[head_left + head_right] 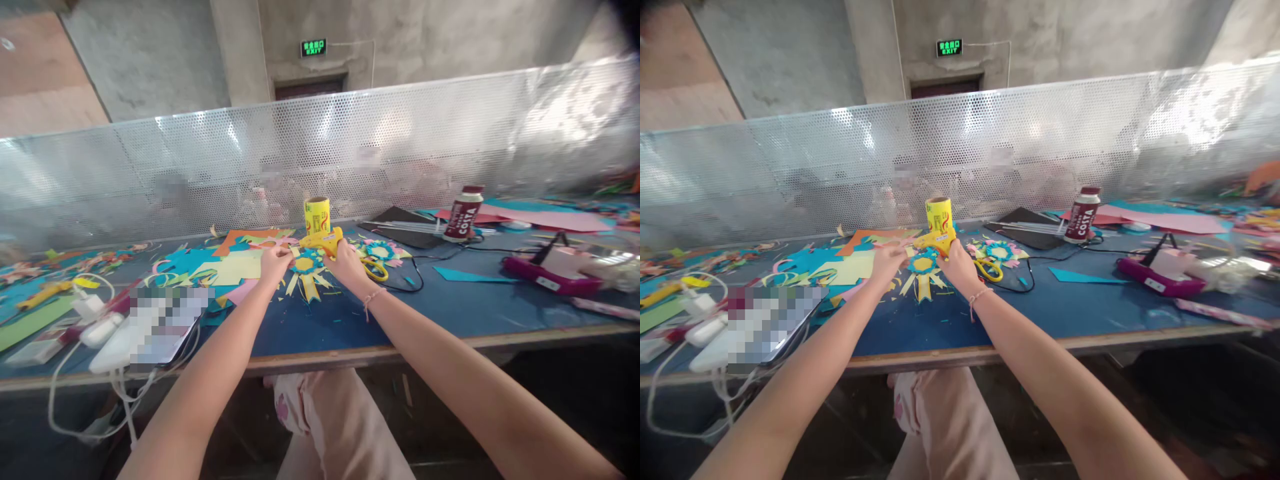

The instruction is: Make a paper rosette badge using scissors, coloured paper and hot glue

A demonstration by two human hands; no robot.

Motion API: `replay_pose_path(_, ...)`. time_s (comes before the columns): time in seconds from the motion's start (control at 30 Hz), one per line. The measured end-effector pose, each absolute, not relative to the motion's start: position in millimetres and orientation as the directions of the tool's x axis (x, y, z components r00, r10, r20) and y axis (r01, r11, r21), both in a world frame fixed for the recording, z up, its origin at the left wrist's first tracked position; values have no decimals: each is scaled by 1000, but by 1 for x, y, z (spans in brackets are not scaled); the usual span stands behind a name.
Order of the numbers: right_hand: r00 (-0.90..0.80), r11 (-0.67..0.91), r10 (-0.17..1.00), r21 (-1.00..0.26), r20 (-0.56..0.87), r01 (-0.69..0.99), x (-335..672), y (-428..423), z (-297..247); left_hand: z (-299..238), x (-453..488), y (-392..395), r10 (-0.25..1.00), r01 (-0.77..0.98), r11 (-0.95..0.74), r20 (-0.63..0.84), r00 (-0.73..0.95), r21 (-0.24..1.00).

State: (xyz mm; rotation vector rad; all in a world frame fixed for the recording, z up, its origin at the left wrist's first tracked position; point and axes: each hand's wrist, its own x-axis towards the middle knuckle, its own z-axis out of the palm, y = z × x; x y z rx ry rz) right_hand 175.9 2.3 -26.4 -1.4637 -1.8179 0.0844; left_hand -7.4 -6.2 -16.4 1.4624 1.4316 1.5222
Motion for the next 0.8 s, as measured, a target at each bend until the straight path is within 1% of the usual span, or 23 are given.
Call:
replay_pose_path(0.23, -36, 322, 867, -503, 497, 802, 176, 3, -25, -17, -8, -5, 921, 250, -243, 304, -244, 937)
replay_pose_path(0.6, -4, 252, 884, -470, 467, 846, 177, -1, -21, -16, -8, -6, 918, 228, -258, 312, -246, 939)
replay_pose_path(0.7, 7, 233, 887, -462, 461, 856, 177, -1, -21, -17, -8, -6, 918, 182, -275, 314, -241, 944)
replay_pose_path(0.8, 37, 199, 892, -465, 450, 863, 177, 0, -21, -17, -8, -4, 926, 80, -269, 281, -254, 960)
